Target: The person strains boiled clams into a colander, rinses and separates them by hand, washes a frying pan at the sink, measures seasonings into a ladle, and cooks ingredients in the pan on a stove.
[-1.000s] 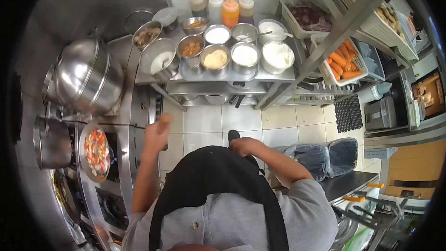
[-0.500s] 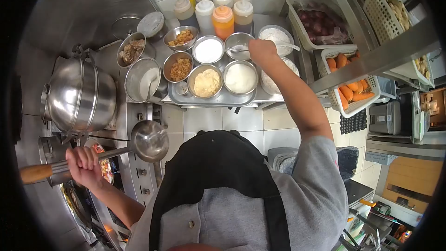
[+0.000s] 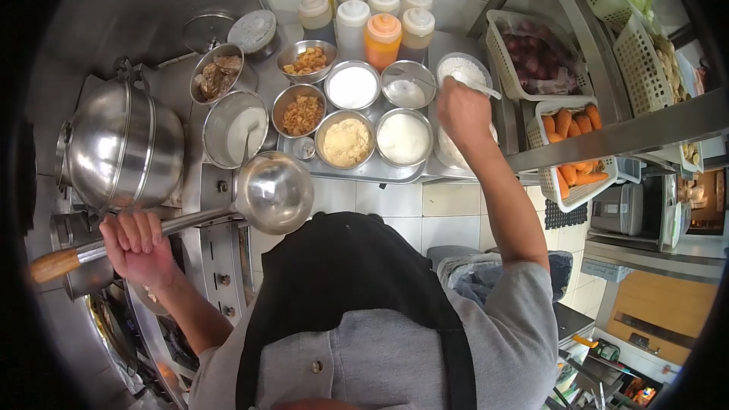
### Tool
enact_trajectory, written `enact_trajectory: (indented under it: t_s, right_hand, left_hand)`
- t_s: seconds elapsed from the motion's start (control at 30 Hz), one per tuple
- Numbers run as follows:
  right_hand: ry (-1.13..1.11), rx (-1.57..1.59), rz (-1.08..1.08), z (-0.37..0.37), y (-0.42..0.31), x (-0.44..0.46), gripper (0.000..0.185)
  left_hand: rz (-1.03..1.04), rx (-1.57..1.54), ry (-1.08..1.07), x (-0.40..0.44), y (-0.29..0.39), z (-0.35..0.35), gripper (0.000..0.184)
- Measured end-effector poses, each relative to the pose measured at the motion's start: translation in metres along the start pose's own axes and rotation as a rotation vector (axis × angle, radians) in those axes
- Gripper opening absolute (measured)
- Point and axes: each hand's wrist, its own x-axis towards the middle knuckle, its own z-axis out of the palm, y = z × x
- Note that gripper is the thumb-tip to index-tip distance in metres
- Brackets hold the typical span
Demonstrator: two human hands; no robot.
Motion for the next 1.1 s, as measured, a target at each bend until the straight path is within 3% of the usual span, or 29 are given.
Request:
enact_trajectory:
  t_s: [0.23,0.4,0.5,0.73,1.0,1.1]
  right_hand:
    - [-0.059,0.062,-0.261,0.014,-0.065,0.032,0.011]
    - [-0.409,0.039,-0.161,-0.009,-0.077,0.043,0.016]
    - [-0.469,0.095,-0.035,-0.005,-0.073,0.05,0.018]
    - [-0.402,0.208,0.077,0.001,-0.06,0.04,0.019]
    - [-0.52,0.259,0.214,-0.006,-0.06,0.035,0.023]
    - [-0.53,0.232,0.194,-0.005,-0.059,0.039,0.022]
  left_hand:
    - [-0.019,-0.048,0.019,0.003,-0.007,0.004,0.039]
    - [-0.013,-0.056,0.011,-0.003,-0.008,-0.003,0.039]
    - [-0.001,-0.046,0.034,-0.002,-0.01,0.0,0.039]
    - [0.012,-0.047,0.078,0.011,-0.025,0.012,0.041]
    - [-0.043,-0.063,0.013,0.016,-0.039,0.019,0.04]
    - [-0.056,-0.039,0.116,0.017,-0.043,0.023,0.043]
